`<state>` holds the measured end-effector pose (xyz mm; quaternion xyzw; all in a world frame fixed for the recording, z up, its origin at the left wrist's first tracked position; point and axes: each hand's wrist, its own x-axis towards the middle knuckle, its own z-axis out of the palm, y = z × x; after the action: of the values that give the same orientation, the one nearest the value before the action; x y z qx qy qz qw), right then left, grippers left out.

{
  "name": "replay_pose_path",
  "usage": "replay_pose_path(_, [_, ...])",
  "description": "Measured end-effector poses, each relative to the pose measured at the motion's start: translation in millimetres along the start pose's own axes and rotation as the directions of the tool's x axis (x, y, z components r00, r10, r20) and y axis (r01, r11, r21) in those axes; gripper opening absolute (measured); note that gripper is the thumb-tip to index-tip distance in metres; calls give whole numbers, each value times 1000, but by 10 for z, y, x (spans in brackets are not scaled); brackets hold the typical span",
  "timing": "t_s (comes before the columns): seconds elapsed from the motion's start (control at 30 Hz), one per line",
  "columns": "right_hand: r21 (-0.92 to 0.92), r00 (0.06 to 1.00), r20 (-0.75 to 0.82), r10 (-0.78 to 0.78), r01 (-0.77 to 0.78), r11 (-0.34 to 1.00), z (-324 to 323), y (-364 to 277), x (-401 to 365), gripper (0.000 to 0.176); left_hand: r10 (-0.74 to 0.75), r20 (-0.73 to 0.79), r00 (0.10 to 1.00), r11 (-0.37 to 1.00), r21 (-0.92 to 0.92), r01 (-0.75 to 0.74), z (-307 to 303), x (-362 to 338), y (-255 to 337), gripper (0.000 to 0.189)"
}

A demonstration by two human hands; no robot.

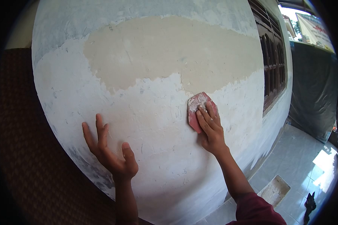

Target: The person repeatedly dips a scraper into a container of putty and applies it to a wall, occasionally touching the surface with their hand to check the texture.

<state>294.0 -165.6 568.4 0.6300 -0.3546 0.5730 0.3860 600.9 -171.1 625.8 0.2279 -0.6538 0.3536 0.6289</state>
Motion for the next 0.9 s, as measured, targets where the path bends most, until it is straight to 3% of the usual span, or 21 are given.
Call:
replay_pose_path(0.07, [-1,1000,14,-12,12,1000,-17,12,-64,64,6,13,1000,1000,-5,-6,-2,-1,0,48])
replay_pose_path(0.23, [-76,966,-257,-34,14,997,58,29,106,58,-12,-20,1000,1000,-10,12,34,-19,-22,51])
replay_pose_path(0.3, [-91,956,-290,-41,15,996,143,23,306,59,-31,-26,999,999,-42,30,47,-22,-13,50])
replay_pose_path(0.57, [-107,994,-105,-15,3,994,144,-22,518,66,-43,-32,999,996,-82,40,46,-29,-20,51])
replay_pose_path(0.9, [-54,999,-29,-39,37,998,54,-12,308,65,-60,-43,997,993,-107,55,59,-37,-17,52])
